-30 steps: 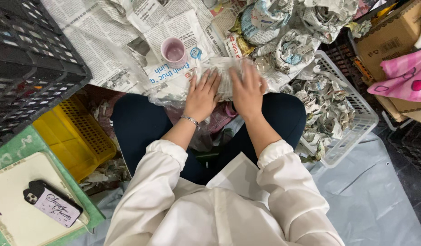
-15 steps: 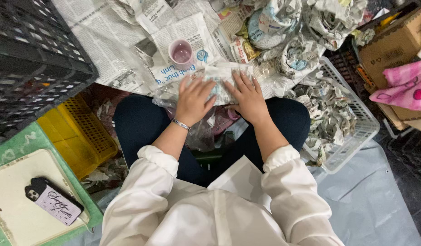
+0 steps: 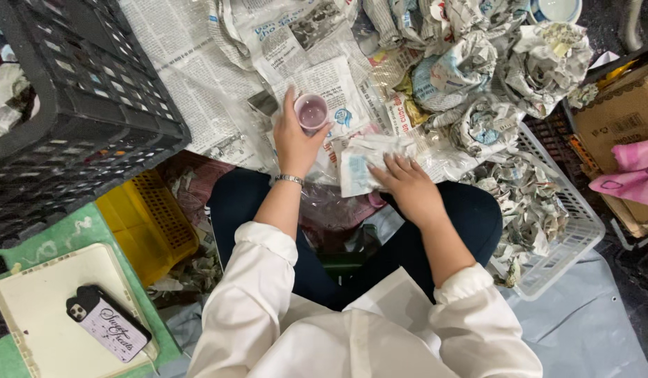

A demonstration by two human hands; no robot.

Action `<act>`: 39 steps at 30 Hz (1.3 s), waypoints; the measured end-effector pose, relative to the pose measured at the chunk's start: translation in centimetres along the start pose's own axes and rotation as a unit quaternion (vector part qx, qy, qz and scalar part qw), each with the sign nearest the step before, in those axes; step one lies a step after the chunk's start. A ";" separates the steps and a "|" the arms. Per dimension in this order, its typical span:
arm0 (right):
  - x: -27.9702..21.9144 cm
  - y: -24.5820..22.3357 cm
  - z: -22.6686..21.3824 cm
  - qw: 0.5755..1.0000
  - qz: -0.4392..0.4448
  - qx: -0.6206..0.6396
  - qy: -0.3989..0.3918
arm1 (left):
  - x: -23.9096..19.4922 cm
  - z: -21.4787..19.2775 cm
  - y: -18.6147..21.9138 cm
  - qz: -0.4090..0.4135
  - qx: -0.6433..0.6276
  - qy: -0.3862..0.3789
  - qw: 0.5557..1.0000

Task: The person sits cross-legged and wraps small objects with newspaper sheets. They smooth the paper around the object, fold the edges, and place the wrapped items into a nearby basket. The person repeats this process with several objects throughout the clip.

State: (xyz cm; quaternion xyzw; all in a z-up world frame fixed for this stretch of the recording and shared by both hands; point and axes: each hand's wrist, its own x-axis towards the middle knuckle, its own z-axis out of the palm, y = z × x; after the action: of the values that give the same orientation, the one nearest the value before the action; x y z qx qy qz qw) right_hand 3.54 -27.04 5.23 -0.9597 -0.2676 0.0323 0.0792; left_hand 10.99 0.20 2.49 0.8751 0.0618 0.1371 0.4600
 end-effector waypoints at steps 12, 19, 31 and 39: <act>10.6 -0.4 5.0 0.764 0.088 0.465 0.438 | -0.3 1.3 -1.3 -0.091 -0.132 0.038 0.986; 16.3 -5.4 3.1 0.977 0.030 0.177 0.115 | -0.9 0.9 -3.0 -0.136 -0.319 0.277 0.896; 13.9 -5.6 5.3 0.996 -0.054 0.000 -0.064 | 0.5 -0.1 -1.4 0.074 0.044 0.009 0.996; 5.7 -2.5 1.6 0.994 -0.051 -0.031 0.087 | 0.2 1.1 -1.9 -0.019 0.053 -0.015 0.998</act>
State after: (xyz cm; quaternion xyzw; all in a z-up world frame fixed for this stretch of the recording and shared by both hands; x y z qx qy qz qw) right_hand 7.00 -21.78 3.96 -0.9461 -0.3089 -0.0641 0.0739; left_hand 11.55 0.49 0.35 0.8988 0.0787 0.1112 0.4167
